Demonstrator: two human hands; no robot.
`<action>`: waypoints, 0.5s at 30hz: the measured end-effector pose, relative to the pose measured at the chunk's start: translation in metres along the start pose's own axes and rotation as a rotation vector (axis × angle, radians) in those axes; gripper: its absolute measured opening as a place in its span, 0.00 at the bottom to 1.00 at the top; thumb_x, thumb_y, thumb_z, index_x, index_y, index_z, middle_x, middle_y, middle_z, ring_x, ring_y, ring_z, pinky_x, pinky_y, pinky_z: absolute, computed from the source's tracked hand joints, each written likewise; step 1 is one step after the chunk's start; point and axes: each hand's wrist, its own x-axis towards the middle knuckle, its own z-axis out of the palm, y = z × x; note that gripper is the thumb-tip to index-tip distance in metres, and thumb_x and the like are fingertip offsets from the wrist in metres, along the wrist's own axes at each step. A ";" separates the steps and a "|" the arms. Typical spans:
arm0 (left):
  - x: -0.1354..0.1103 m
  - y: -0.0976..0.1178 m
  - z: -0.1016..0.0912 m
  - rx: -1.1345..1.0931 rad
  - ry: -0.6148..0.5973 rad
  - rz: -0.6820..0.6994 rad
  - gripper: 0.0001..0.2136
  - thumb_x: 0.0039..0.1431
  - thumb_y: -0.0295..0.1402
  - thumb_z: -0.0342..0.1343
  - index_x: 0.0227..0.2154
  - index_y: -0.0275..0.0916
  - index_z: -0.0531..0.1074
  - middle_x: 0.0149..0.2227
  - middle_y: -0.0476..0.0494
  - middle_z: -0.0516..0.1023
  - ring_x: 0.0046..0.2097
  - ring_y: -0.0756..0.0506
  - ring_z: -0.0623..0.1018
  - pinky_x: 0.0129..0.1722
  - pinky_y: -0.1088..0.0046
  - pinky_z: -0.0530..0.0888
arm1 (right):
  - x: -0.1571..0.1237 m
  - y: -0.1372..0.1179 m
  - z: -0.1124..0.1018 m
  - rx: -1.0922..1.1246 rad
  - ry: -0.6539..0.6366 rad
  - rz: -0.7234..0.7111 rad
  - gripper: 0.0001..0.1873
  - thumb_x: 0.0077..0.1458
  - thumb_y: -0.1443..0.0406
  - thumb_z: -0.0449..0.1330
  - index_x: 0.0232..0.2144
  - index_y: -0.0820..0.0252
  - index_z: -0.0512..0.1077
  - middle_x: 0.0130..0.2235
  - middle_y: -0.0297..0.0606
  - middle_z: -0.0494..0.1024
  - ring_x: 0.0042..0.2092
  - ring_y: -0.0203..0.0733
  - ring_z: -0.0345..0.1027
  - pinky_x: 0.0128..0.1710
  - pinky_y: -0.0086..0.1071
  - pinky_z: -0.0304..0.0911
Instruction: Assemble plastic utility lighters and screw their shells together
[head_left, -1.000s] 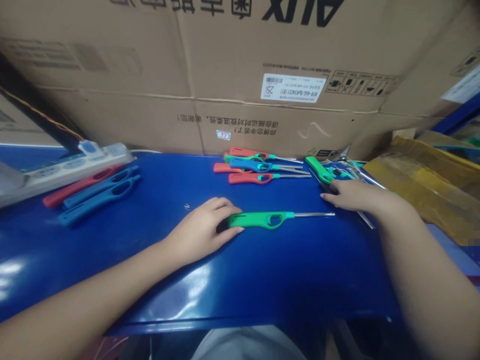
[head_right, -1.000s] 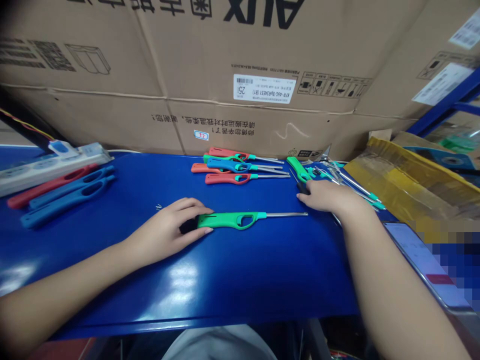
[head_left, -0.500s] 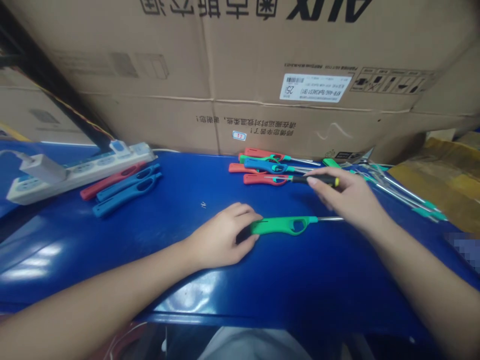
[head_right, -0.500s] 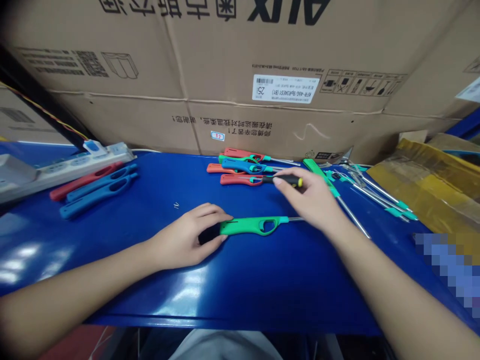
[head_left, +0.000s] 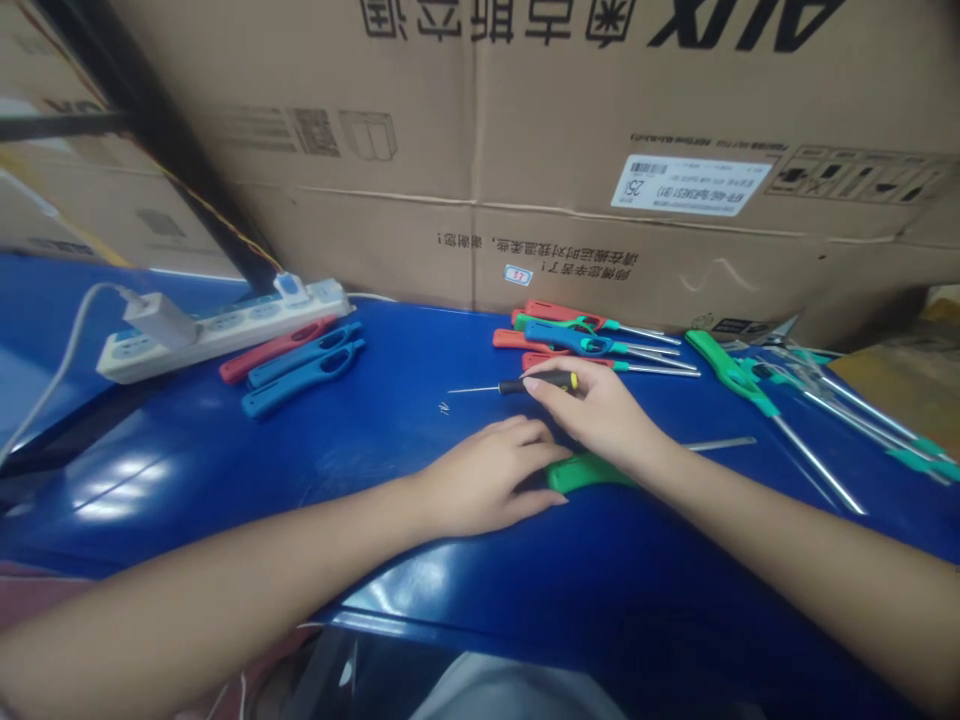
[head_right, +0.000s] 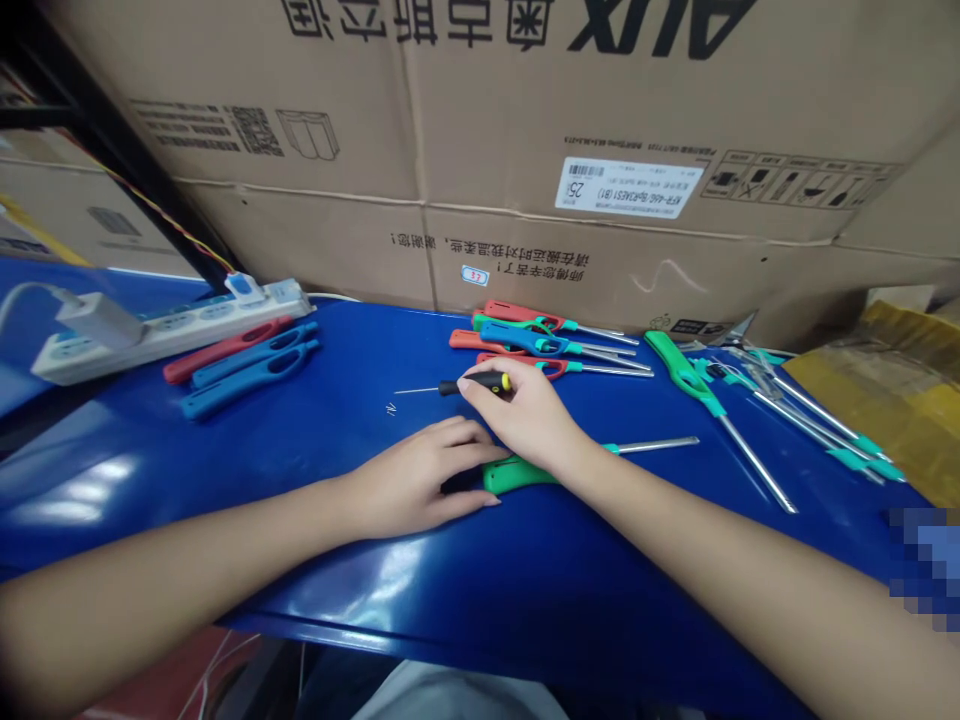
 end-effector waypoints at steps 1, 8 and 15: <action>0.000 0.000 -0.001 -0.003 0.000 -0.001 0.19 0.67 0.40 0.59 0.57 0.38 0.73 0.52 0.37 0.77 0.55 0.38 0.75 0.58 0.57 0.73 | 0.002 0.001 0.003 -0.005 -0.010 -0.006 0.08 0.56 0.60 0.64 0.36 0.57 0.78 0.41 0.38 0.82 0.41 0.42 0.75 0.46 0.38 0.69; -0.001 0.000 0.001 -0.020 0.043 0.043 0.18 0.65 0.37 0.62 0.55 0.38 0.74 0.58 0.34 0.76 0.61 0.36 0.73 0.62 0.53 0.71 | 0.002 0.001 0.010 -0.047 -0.063 -0.033 0.08 0.55 0.60 0.64 0.36 0.57 0.78 0.40 0.38 0.82 0.44 0.46 0.75 0.51 0.42 0.68; -0.001 0.000 0.001 -0.004 0.022 0.032 0.18 0.66 0.37 0.60 0.56 0.38 0.74 0.56 0.36 0.77 0.58 0.37 0.74 0.60 0.56 0.71 | 0.002 0.004 0.007 -0.020 -0.019 -0.015 0.10 0.55 0.57 0.65 0.35 0.56 0.77 0.39 0.37 0.81 0.40 0.43 0.74 0.43 0.39 0.68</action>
